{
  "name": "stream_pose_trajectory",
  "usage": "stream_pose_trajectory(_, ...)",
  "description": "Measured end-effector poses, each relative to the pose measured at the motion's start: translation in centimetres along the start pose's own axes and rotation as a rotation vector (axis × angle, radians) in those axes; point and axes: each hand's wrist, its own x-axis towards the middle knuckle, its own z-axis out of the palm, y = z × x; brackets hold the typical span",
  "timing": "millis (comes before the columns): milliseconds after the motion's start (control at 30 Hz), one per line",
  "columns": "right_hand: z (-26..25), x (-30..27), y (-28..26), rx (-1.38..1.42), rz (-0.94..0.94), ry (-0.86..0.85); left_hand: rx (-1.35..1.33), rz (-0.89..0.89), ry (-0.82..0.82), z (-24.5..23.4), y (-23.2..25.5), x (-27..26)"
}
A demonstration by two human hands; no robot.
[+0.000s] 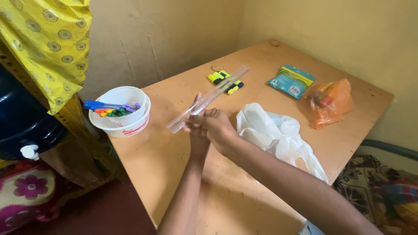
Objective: The person unpacks stationery items from a white plastic bag onto a wooden table. They remove highlighters, a ruler, an eraser, a pencil sharpener, pens, and a protractor, placing each item on the table. The person then opens an orange plastic bag and removes additional pens.
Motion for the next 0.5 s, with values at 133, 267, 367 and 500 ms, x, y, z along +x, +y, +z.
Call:
stream_pose_trajectory(133,2.2,-1.4,0.5,-0.01,0.188,-0.065,-0.461,-0.241,0.131,1.2,-0.4,0.4)
stream_pose_trajectory(267,3.1,-0.2,0.0,-0.707,0.086,-0.213,-0.594,-0.332,0.334,0.9,-1.3,0.6)
stream_pose_trajectory(367,2.6,3.8,-0.9,-0.828,-0.04,-0.259,-0.514,-0.262,0.348,-0.7,-2.2,0.7)
stream_pose_trajectory(500,2.7,10.6,1.1,-0.745,-0.236,-0.182,-0.41,-0.248,0.358,-1.5,-5.3,0.4)
